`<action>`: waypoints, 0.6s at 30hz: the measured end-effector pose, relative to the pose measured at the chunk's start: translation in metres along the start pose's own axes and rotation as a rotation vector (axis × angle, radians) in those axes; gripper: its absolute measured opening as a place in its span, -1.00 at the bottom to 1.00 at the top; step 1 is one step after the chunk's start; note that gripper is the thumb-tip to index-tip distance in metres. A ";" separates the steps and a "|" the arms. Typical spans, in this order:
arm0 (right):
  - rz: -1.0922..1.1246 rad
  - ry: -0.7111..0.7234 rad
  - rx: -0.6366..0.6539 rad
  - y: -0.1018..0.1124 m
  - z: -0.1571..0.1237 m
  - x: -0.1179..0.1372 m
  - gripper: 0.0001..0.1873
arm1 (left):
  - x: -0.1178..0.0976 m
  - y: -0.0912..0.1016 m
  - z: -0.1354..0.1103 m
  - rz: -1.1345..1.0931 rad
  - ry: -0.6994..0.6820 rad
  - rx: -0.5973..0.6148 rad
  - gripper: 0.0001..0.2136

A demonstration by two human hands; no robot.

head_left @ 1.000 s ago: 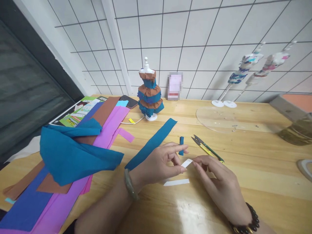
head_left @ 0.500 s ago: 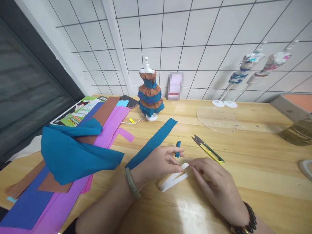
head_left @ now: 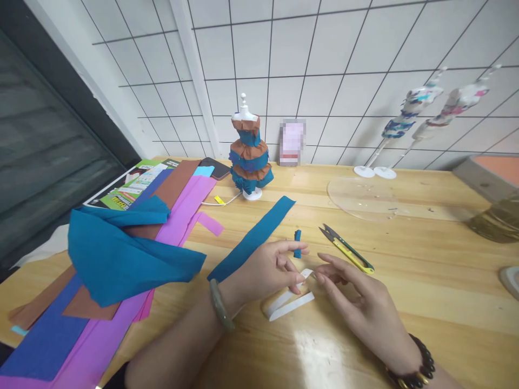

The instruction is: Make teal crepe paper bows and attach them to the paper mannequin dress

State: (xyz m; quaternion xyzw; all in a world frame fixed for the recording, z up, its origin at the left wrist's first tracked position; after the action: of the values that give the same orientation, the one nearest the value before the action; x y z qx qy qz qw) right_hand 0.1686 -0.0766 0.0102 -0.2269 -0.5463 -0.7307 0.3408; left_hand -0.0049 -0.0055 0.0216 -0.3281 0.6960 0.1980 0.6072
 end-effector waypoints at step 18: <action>-0.039 -0.041 0.198 0.000 0.000 0.010 -0.78 | 0.005 -0.012 0.000 -0.008 -0.064 0.065 -0.53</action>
State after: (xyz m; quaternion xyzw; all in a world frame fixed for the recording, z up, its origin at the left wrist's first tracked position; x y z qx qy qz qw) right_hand 0.1621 -0.0793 0.0175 -0.1964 -0.6269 -0.6749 0.3359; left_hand 0.0031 -0.0146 0.0180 -0.3046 0.6809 0.1833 0.6403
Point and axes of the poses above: each hand's wrist, its own z-axis towards the middle knuckle, its own y-axis out of the back of the hand, x = y × z, the point moved 1 cm from there along z, towards the middle knuckle, and after that the axes turned 2 degrees about x, right-handed, at the moved point
